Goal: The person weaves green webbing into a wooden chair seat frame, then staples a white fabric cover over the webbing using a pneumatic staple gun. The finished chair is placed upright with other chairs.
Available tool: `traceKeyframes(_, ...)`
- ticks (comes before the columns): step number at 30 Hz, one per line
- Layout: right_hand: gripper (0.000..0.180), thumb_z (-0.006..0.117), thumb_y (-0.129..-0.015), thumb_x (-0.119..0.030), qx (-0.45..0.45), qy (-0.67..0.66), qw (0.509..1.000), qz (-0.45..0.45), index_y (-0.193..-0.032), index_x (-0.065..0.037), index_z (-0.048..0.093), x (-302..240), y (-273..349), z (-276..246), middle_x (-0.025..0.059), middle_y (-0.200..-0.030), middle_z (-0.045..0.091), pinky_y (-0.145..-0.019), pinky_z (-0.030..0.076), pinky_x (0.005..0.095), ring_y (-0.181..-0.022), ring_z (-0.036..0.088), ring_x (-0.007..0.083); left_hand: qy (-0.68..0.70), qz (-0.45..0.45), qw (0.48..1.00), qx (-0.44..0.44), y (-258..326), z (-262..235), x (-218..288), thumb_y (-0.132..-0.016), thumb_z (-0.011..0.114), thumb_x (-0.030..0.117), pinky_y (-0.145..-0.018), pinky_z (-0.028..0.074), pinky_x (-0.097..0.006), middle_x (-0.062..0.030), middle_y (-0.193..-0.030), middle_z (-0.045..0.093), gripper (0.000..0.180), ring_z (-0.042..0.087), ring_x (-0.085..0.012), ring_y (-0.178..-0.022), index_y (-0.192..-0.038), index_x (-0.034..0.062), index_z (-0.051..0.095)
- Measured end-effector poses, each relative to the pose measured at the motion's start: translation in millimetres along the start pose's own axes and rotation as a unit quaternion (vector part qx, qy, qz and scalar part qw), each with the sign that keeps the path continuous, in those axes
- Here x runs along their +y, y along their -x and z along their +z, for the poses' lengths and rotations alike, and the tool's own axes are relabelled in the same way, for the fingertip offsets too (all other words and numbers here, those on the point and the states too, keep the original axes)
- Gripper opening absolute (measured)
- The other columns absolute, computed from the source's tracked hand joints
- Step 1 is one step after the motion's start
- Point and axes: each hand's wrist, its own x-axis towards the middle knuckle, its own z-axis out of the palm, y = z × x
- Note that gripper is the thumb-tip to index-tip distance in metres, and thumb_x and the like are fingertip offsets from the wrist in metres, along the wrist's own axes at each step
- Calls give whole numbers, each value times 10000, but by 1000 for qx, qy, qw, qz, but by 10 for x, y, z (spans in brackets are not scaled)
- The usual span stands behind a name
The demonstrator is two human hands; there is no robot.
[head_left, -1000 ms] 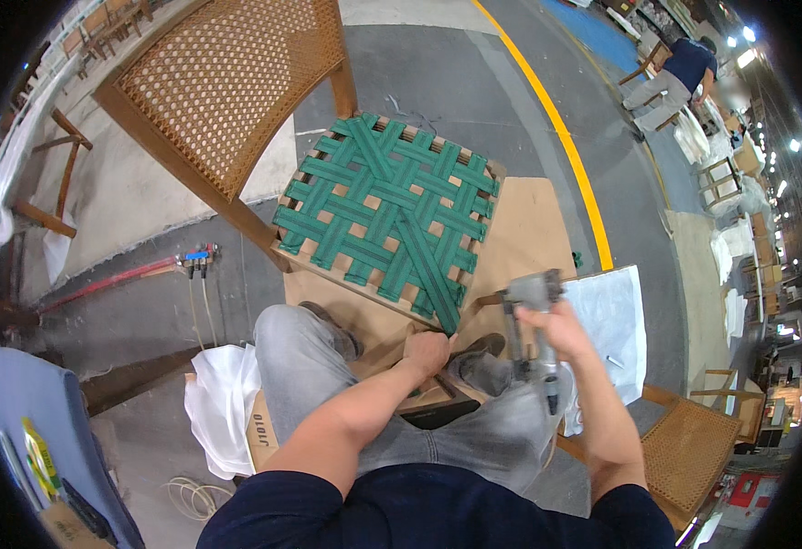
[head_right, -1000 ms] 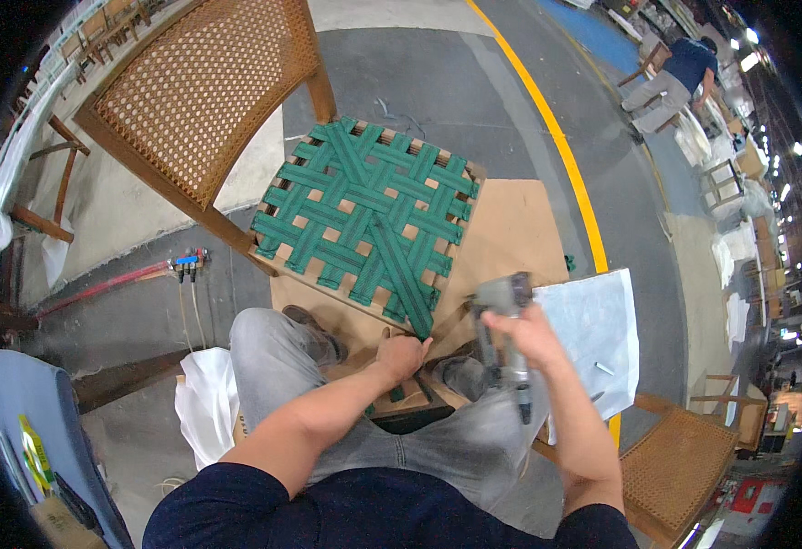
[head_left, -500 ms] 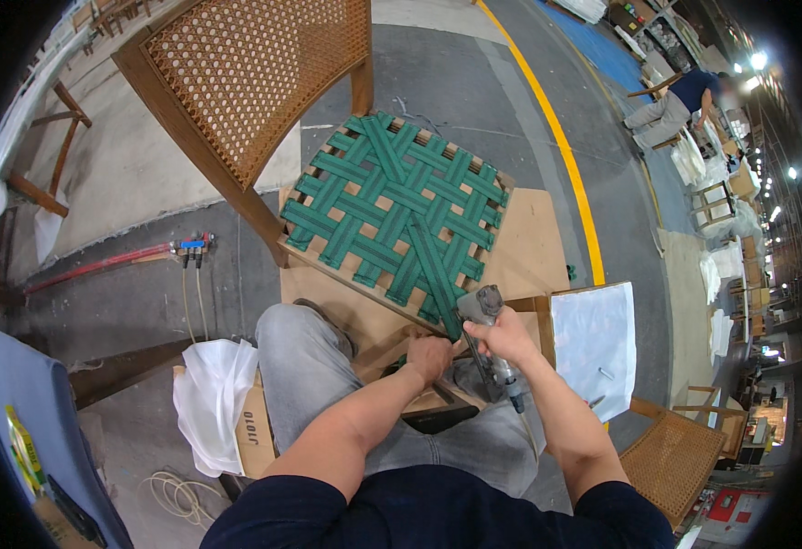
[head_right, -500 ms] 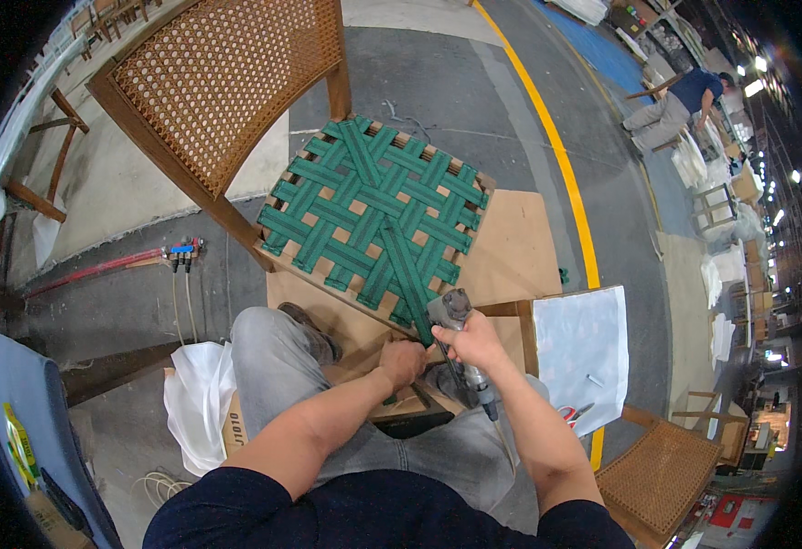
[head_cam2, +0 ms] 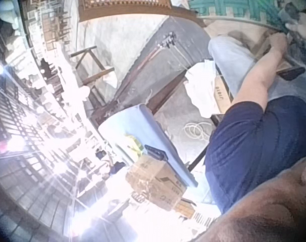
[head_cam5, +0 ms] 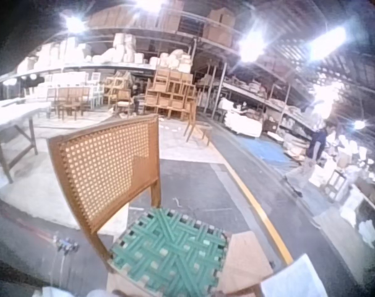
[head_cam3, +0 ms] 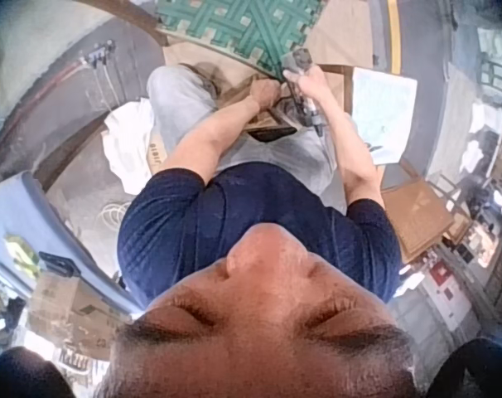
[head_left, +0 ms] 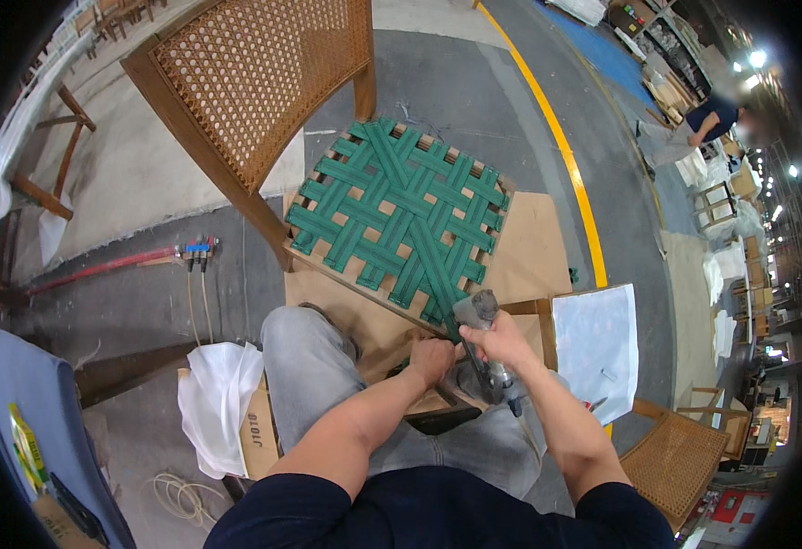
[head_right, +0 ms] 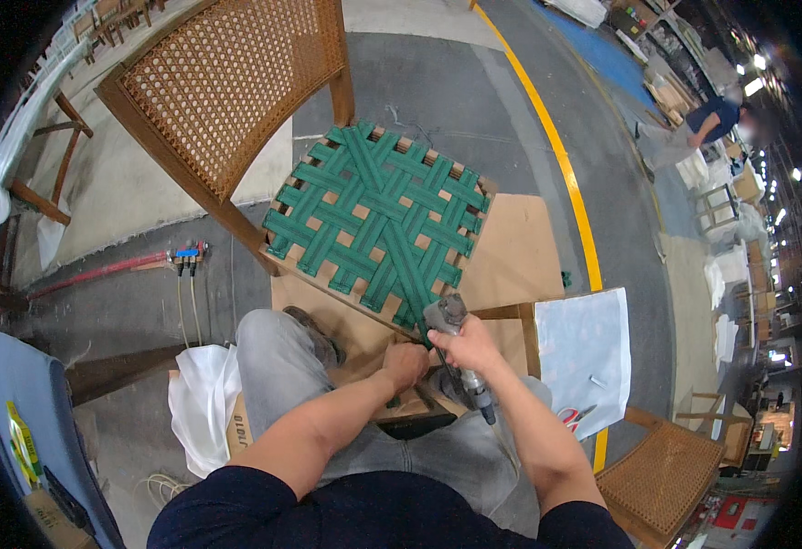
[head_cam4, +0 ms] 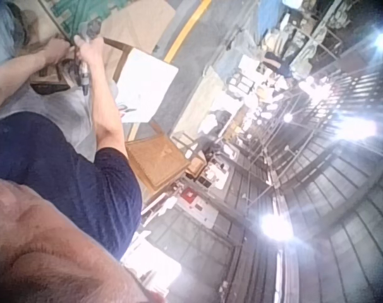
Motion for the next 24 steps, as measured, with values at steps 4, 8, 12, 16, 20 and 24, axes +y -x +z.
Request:
traceKeyframes(4, 252, 811, -948, -193, -5, 2, 1000, -2, -1004, 8, 669, -64, 47, 92, 36, -753, 676, -466, 463, 306, -523, 588, 123, -7, -3, 1000, -7, -28, -47, -29, -1092, 489, 372, -1125, 365, -644, -129, -971, 814, 436, 784, -309, -978, -947, 129, 820)
traceKeyframes(8, 279, 814, -950, -229, 23, -19, 1000, 3, -1012, 6, 676, 33, 87, 2, 44, -757, 682, -467, 479, 298, -536, 609, 121, 14, -11, 1000, -3, -2, -85, 71, -1109, 468, 430, -1051, 449, -589, -160, -981, 807, 495, 780, -333, -976, -965, 108, 815)
traceKeyframes(12, 273, 810, -955, -228, 28, -110, 992, -61, -1047, 3, 696, -44, 243, -204, 32, -768, 685, -463, 474, 288, -540, 613, 107, 148, -101, 984, 13, 23, -155, 114, -1103, 519, 424, -890, 551, -480, -178, -979, 806, 471, 783, -317, -941, -987, 69, 805)
traceKeyframes(16, 263, 803, -961, -218, 48, -96, 993, -50, -1078, -2, 708, -29, 387, -427, 15, -761, 679, -463, 458, 279, -539, 608, 97, 610, -84, 786, -53, 85, -361, -52, -1086, 612, 309, -754, 595, -374, -135, -945, 804, 354, 773, -214, -859, -995, 12, 781)
traceKeyframes(20, 289, 803, -962, -242, 68, -115, 990, -48, -1078, 0, 698, 265, 475, -500, 17, -744, 669, -484, 474, 292, -546, 616, 111, 684, -135, 710, -99, 67, -1187, -26, -1099, 583, 217, -687, 605, -357, -115, -986, 780, 275, 701, -202, -737, -1125, -29, 704)
traceKeyframes(24, 290, 805, -958, -249, 18, -86, 995, -37, -1087, -13, 696, 152, 253, -291, 22, -769, 674, -494, 481, 300, -561, 624, 117, 731, -127, 667, -62, -205, -1459, -496, -1120, 505, 187, -697, 616, -347, -163, -1117, 770, 320, 734, -222, -854, -1250, -60, 660)
